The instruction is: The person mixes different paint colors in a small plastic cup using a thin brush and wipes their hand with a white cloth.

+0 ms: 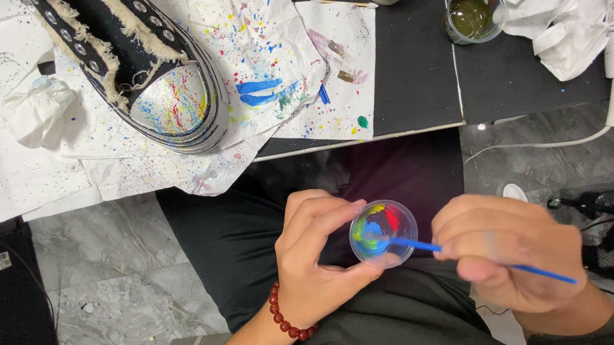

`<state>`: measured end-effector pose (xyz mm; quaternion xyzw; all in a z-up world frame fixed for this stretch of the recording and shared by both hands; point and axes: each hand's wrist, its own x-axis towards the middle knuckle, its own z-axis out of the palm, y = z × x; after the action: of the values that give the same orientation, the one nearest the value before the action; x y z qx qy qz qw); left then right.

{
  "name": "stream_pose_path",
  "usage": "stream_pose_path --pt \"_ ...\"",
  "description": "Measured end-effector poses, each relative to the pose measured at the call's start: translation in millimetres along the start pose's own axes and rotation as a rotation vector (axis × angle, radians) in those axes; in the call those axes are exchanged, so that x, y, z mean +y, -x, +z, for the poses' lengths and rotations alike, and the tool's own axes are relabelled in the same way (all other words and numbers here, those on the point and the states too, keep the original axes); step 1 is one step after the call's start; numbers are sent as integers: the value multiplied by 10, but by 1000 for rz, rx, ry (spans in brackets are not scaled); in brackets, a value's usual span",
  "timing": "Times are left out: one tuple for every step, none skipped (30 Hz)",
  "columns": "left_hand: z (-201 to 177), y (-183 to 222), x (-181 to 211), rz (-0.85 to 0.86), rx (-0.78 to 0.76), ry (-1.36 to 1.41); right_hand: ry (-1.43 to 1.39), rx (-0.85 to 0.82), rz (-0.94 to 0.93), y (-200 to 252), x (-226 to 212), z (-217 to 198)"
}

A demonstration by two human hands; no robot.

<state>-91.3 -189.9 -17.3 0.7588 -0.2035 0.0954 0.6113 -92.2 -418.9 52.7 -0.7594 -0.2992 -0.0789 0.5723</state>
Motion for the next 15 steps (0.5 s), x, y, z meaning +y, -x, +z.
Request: stream_pose_path --pt "0 2 -5 -2 0 2 26 3 39 15 -5 2" --pt "3 9 -4 -5 1 4 50 5 78 29 -15 -2" --pt "4 13 -6 -13 -2 9 74 6 116 39 -20 -10" --pt "3 14 -12 -20 -5 13 71 -13 99 43 -24 -23" --pt "5 14 -18 -26 -8 17 67 -32 81 46 -29 -39" --pt "8 20 -21 -50 -13 55 63 -51 66 48 -39 -56" --pt "12 28 -22 -74 -18 93 108 -67 93 49 -52 -72" --pt "16 34 -25 -97 -21 130 152 -85 117 44 -67 -93" --pt "15 41 -27 -105 -28 142 197 -102 142 35 -78 -104" --pt "10 42 -29 -111 -37 154 175 -142 108 20 -85 -110" --pt "5 42 -31 -117 -45 166 154 -183 75 6 -100 -115" --pt "2 43 -33 -133 -57 200 132 -224 41 -11 -100 -117" --pt "-1 43 -36 -148 -69 235 128 -180 84 -23 -111 -117" --pt "-3 42 -39 -163 -82 270 125 -136 128 -31 -126 -117" --pt "-2 44 -37 -177 -90 289 121 -93 171 -42 -121 -116"
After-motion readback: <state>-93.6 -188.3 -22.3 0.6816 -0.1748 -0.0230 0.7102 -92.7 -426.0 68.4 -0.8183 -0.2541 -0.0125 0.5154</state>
